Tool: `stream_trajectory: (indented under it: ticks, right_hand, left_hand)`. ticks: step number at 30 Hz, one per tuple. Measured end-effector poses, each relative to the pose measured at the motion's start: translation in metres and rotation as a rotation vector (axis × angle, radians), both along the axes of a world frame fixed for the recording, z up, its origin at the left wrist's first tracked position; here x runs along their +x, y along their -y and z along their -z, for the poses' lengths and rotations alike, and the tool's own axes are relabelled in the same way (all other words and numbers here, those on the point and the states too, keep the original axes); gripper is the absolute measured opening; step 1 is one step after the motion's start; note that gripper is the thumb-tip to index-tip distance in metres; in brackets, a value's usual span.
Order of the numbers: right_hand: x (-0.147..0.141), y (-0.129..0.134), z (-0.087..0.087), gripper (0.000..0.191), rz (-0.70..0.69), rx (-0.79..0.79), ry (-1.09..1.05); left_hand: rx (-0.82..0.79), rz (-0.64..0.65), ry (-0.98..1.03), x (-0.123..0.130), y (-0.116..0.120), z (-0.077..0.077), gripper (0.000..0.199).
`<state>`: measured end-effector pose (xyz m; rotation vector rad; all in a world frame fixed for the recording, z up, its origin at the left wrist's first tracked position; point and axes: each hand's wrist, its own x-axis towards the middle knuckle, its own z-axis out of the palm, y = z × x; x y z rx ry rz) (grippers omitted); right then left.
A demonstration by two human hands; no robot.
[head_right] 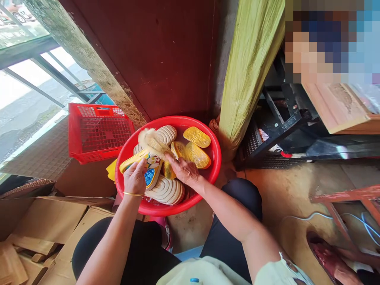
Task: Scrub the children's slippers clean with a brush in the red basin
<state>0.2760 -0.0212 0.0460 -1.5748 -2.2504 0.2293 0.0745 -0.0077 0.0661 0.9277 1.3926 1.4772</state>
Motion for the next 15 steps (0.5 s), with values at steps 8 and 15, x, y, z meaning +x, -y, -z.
stream_trajectory:
  ticks: [8,15]
  right_hand:
    - [0.022,-0.015,-0.001,0.057,0.131,0.001,-0.267]
    - [0.021,-0.013,-0.018,0.076,0.191,0.13,-0.549]
  left_hand:
    - [0.011,0.042,0.459,-0.003,-0.003,-0.021,0.026]
    - [-0.248,0.481,0.733,0.052,0.018,-0.014,0.022]
